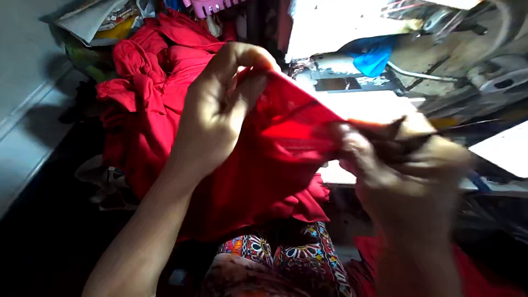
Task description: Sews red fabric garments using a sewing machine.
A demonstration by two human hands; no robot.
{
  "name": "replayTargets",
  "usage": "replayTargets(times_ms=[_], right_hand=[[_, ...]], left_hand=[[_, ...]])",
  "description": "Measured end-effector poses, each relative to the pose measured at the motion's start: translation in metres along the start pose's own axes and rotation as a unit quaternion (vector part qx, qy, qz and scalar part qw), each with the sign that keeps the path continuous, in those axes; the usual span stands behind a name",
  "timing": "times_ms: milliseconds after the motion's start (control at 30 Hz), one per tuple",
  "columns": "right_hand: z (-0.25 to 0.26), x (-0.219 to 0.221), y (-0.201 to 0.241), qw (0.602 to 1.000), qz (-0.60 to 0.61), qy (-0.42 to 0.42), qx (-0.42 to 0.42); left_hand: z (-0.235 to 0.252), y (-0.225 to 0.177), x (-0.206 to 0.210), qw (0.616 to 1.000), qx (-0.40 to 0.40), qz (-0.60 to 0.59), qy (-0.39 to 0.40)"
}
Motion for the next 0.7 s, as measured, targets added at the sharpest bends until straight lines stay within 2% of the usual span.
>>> replayTargets(times_ms=[67, 167, 267, 367, 433, 533, 633, 700], right_hand=[[-0.003, 0.009, -0.040, 0.993, 0.036, -0.005, 0.112], [-0.015, 0.017, -0.093, 0.953, 0.090, 0.035, 0.289], [-0.025, 0.020, -0.120, 0.909, 0.134, 0.015, 0.396], [-0.020, 0.020, -0.134, 0.878, 0.230, -0.030, 0.419], [-0.015, 0.023, -0.136, 0.860, 0.278, -0.063, 0.424], [-0.015, 0.033, -0.143, 0.850, 0.322, -0.058, 0.413], [-0.023, 0.039, -0.149, 0.865, 0.284, -0.024, 0.413], [-0.022, 0.032, -0.145, 0.901, 0.176, 0.016, 0.395]], left_hand=[[0.022, 0.036, 0.024, 0.998, -0.030, 0.044, 0.017], [0.040, 0.092, 0.056, 0.977, -0.052, 0.181, 0.104], [0.045, 0.125, 0.080, 0.954, -0.036, 0.242, 0.175], [0.060, 0.137, 0.099, 0.930, -0.081, 0.277, 0.229], [0.072, 0.142, 0.107, 0.908, -0.147, 0.302, 0.251], [0.081, 0.148, 0.115, 0.889, -0.239, 0.311, 0.238], [0.081, 0.148, 0.116, 0.890, -0.236, 0.319, 0.227], [0.077, 0.143, 0.109, 0.902, -0.175, 0.329, 0.219]])
Point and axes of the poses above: each hand's wrist, its own z-axis towards the middle knuckle, its own x-axis out of the palm, y = z × x, the point moved 5 cm from there along z, towards the middle knuckle, and after that the axes turned 13 degrees about z, right-handed, at the moved point
